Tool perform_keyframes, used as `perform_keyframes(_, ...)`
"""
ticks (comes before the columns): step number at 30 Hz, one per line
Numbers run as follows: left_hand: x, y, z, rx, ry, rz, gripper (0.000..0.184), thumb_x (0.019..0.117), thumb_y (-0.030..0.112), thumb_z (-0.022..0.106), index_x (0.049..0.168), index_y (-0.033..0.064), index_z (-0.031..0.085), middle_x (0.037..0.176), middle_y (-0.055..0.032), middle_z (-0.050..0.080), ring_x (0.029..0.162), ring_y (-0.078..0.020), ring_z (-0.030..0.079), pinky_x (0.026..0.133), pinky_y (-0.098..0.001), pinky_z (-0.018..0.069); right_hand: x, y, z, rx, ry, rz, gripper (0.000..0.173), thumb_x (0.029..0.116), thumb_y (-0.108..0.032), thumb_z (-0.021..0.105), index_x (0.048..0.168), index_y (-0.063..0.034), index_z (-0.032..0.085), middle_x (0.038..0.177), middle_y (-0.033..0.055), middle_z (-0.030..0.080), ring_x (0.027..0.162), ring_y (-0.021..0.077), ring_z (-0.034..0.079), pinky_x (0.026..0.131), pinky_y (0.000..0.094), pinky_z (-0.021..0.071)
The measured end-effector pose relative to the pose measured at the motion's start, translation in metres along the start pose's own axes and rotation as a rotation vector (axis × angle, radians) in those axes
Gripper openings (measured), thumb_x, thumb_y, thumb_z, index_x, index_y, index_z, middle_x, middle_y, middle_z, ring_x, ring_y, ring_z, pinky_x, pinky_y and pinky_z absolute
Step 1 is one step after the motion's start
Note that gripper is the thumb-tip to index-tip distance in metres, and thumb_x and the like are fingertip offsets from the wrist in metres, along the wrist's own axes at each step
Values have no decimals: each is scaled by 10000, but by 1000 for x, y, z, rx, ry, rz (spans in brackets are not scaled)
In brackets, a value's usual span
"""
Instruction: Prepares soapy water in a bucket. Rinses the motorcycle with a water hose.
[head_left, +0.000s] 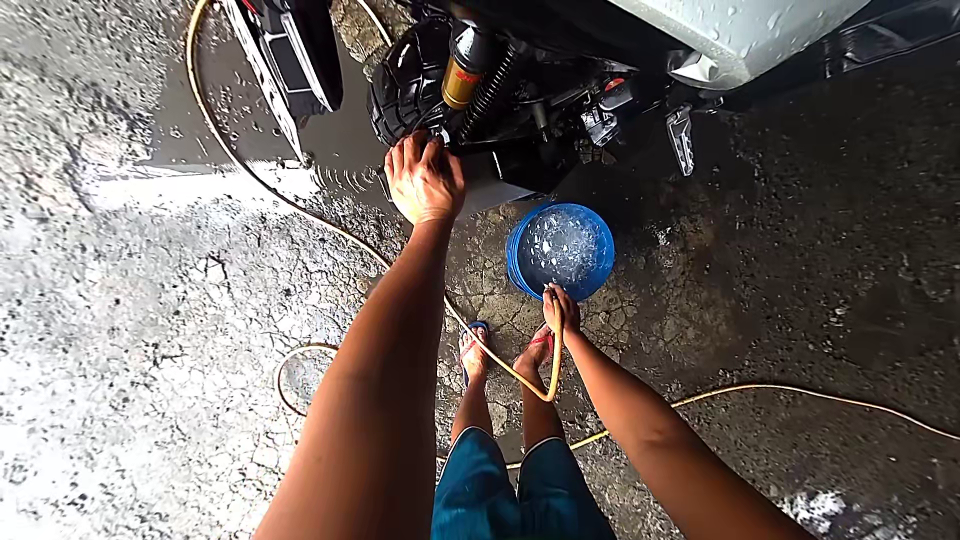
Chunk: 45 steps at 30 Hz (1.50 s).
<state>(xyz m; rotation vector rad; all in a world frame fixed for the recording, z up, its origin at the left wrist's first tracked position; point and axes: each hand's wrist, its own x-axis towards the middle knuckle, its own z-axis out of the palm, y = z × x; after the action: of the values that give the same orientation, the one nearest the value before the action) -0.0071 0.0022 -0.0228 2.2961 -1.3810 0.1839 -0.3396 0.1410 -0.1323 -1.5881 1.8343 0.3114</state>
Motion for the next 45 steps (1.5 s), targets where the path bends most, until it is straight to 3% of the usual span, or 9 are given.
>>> perform_keyframes(9,0,0,-2,3,-25,-8,350,964,343,479,1042,192,785,1250,-33,720,1235,-260,627,1100,-460,415,3,-2,-1,53,34,-6,463,1081,-352,379,1385,-117,638,1272,129,709,1208,289,660,1034,519,494)
perform_keyframes(14,0,1,-2,7,-28,-16,350,964,356,479,1041,205,785,1249,-18,720,1240,-254,625,1107,-464,408,8,1,-3,79,-91,-18,451,1087,-330,386,1357,-83,651,1305,155,686,1256,300,626,1075,525,462)
perform_keyframes(16,0,0,-2,11,-37,-17,353,963,361,476,1037,206,784,1247,-18,720,1237,-255,625,1104,-462,409,7,-3,-6,159,-6,-44,450,1090,-313,395,1369,-60,643,1298,164,691,1258,292,629,1100,492,456)
perform_keyframes(18,-1,0,-3,10,-43,-9,353,963,365,476,1040,204,780,1245,-20,719,1227,-255,628,1097,-466,410,5,-5,-9,132,54,22,458,1088,-305,380,1384,-55,627,1282,177,693,1242,312,634,1078,500,465)
perform_keyframes(22,0,0,-3,9,-59,-12,357,966,368,470,1048,206,777,1253,-20,713,1236,-253,620,1100,-463,403,7,-4,-15,107,-97,8,433,1090,-301,398,1340,-58,656,1289,177,687,1257,313,620,1090,501,454)
perform_keyframes(26,-1,-1,-2,21,-62,-16,354,965,372,469,1049,217,776,1251,-7,715,1237,-243,620,1100,-458,399,6,-3,-6,177,110,1,432,1084,-313,412,1354,-71,647,1230,171,715,1189,306,664,1042,518,490)
perform_keyframes(31,0,0,-4,14,-43,-10,341,966,355,469,1022,219,777,1245,-5,717,1231,-236,620,1088,-444,401,5,12,3,17,-129,72,456,1080,-362,386,1368,-116,641,1287,157,693,1240,331,631,1032,567,474)
perform_keyframes(35,-1,-1,-3,19,-35,-4,339,966,352,471,1018,221,779,1244,6,718,1231,-232,621,1081,-444,405,-1,21,23,-47,-34,19,466,1063,-378,394,1370,-137,650,1235,153,720,1163,341,677,953,582,512)
perform_keyframes(45,1,-1,-2,24,-66,-17,345,969,364,460,1029,244,778,1260,18,713,1241,-215,614,1084,-431,401,-3,32,39,-41,61,-55,470,1049,-399,415,1363,-148,658,1247,122,721,1179,310,672,974,562,506)
